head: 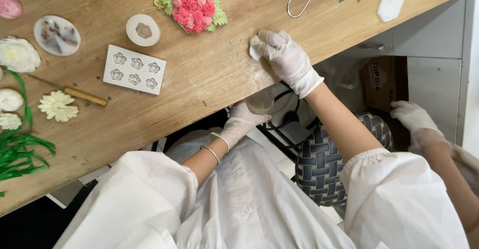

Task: Assembling and detailing wax flower components for decorative candles on a production table.

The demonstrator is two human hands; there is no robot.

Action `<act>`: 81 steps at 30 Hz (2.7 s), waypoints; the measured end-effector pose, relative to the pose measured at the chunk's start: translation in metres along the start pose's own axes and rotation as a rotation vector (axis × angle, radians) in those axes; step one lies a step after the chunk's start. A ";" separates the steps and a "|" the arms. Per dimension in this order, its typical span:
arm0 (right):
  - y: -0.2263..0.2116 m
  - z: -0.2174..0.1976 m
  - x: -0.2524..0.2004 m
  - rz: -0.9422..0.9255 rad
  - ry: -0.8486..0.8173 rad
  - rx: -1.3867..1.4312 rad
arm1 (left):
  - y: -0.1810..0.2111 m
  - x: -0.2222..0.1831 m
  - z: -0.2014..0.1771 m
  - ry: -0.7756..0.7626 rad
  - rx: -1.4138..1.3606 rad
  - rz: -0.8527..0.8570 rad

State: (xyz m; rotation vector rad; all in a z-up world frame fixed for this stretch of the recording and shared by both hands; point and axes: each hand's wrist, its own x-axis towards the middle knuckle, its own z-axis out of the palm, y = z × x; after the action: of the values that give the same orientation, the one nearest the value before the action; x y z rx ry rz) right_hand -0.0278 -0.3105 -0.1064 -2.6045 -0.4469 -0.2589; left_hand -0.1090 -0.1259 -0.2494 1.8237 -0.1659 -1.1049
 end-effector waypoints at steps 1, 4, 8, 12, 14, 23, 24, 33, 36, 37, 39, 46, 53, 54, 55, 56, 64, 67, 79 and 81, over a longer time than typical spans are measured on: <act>-0.001 0.005 -0.012 -0.002 -0.001 0.003 | -0.001 0.000 0.002 0.003 -0.001 -0.002; -0.007 0.014 -0.053 -0.010 -0.134 -0.089 | -0.003 0.003 0.015 0.145 0.042 0.090; -0.025 0.023 -0.112 -0.116 -0.226 0.038 | -0.082 0.037 0.079 0.251 0.538 0.282; -0.001 0.000 -0.108 0.292 0.072 0.401 | 0.005 -0.002 0.036 0.252 0.003 0.092; 0.018 -0.021 -0.069 0.541 0.253 0.422 | 0.008 -0.001 0.037 0.275 -0.006 0.142; -0.048 0.001 -0.065 0.269 -0.011 0.305 | 0.004 -0.002 0.037 0.192 0.249 0.108; -0.054 0.005 -0.073 0.149 -0.092 0.304 | 0.000 0.002 0.037 0.042 0.580 0.093; 0.005 0.038 0.041 0.613 0.228 0.762 | -0.023 -0.027 0.019 0.434 -0.001 0.035; -0.014 0.053 0.019 -0.156 0.094 -0.087 | -0.028 -0.027 0.016 0.411 -0.005 0.035; -0.023 0.055 -0.005 -0.160 0.088 -0.084 | -0.031 -0.028 0.017 0.415 -0.011 0.031; -0.037 0.057 -0.049 -0.232 -0.217 0.161 | -0.036 -0.026 0.017 0.472 0.104 0.118; -0.032 0.025 -0.055 0.228 -0.238 0.799 | -0.011 -0.042 -0.002 0.346 0.005 0.031; -0.009 0.033 -0.042 0.305 0.203 0.245 | -0.021 -0.042 0.001 0.376 0.042 0.173; -0.017 0.038 -0.048 0.292 0.081 0.546 | -0.019 -0.042 0.000 0.380 0.054 0.175; -0.033 0.038 -0.063 0.294 0.081 0.545 | -0.021 -0.040 0.001 0.377 0.053 0.175; -0.048 0.037 -0.077 0.133 -0.046 0.412 | -0.023 -0.038 0.003 0.372 0.069 0.175; -0.074 -0.001 -0.082 0.159 -0.328 0.216 | 0.021 -0.048 -0.012 0.259 0.153 0.220; -0.087 -0.026 -0.075 0.067 -0.171 0.233 | 0.046 -0.063 -0.026 0.186 0.224 0.101; -0.151 -0.096 -0.021 -0.003 0.068 0.230 | 0.120 -0.106 -0.127 0.249 0.182 0.530; -0.162 -0.116 0.000 0.113 0.024 0.293 | 0.129 -0.104 -0.145 0.326 0.123 0.443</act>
State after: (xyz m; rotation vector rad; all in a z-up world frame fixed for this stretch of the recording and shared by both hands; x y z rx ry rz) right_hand -0.0967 -0.2327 0.0629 -2.3275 -0.3026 -0.1725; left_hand -0.0182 -0.0430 -0.0666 1.9258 -0.4278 -0.4920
